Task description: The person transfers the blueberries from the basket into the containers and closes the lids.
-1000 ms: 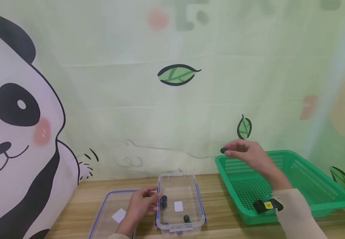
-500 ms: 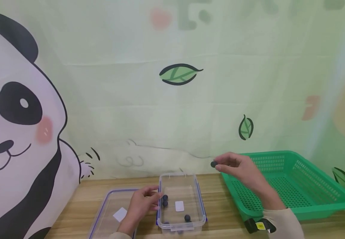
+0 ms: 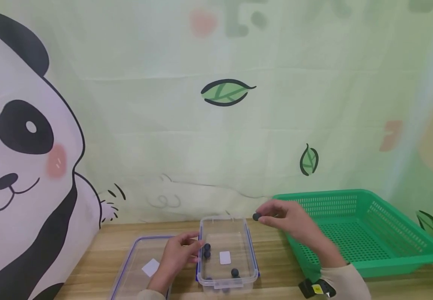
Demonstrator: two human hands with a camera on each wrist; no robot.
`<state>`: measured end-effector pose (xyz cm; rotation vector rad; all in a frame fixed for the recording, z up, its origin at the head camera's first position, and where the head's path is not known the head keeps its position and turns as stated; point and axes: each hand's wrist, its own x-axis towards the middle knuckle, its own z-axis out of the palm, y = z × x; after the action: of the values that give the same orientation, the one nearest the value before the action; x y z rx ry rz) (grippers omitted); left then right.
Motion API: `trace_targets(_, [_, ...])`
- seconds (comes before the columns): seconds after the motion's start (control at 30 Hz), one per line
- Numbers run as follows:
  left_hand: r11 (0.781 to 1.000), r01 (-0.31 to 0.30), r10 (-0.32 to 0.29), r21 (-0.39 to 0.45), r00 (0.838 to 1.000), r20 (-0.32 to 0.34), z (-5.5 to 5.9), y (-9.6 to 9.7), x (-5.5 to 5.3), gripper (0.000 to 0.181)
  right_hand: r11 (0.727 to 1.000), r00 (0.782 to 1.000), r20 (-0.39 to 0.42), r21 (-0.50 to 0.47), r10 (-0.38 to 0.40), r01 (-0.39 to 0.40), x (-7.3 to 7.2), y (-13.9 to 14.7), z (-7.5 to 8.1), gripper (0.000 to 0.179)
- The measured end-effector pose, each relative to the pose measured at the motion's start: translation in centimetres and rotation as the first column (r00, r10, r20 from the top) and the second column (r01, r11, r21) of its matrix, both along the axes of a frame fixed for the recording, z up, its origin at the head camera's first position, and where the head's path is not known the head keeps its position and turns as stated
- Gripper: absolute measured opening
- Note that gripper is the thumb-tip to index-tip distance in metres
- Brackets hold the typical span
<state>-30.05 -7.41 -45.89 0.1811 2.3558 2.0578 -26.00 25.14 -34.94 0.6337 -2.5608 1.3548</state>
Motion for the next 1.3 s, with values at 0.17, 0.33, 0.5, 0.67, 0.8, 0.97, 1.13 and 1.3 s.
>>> trace_targets(0.17, [1.0,0.009,-0.009,0.009,1.0,0.006,0.2,-0.1,0.3,0.044,0.992,0.994,0.026,0.065,0.105,-0.107,-0.1,-0.9,-0.5,0.014])
trace_targets(0.33, [1.0,0.01,-0.01,0.004,1.0,0.014,0.4,-0.2,0.4,0.045,0.981,0.981,0.082,0.068,0.177,-0.183,0.2,-2.0,-0.6,0.012])
trace_targets(0.5, [1.0,0.002,-0.002,0.001,1.0,0.018,0.4,-0.3,0.4,0.043,0.963,0.961,0.126,0.085,0.246,-0.257,0.1,-3.0,-1.3,0.009])
trace_targets(0.67, [1.0,0.003,-0.003,0.0,1.0,0.016,0.3,-0.4,0.2,0.044,0.943,0.939,0.19,0.117,0.288,-0.312,0.0,-3.9,-1.9,0.007])
trace_targets(0.8, [1.0,0.002,-0.002,0.007,1.0,0.013,0.0,-0.3,0.0,0.044,0.926,0.923,0.209,0.132,0.322,-0.353,0.0,-4.5,-2.5,0.011])
trace_targets(0.97, [1.0,0.004,-0.004,0.015,1.0,0.012,-0.3,-0.2,-0.2,0.045,0.916,0.908,0.247,0.134,0.339,-0.379,0.2,-5.0,-2.9,0.011])
trace_targets(1.13, [1.0,0.0,0.0,0.01,1.0,0.018,-0.2,-0.1,-0.2,0.044,0.911,0.897,0.288,0.143,0.336,-0.387,0.4,-5.5,-3.4,0.013])
trace_targets(1.3, [1.0,-0.001,0.001,0.008,1.0,0.019,-0.1,0.0,-0.2,0.045,0.907,0.895,0.294,0.155,0.335,-0.39,0.5,-5.7,-3.6,0.012])
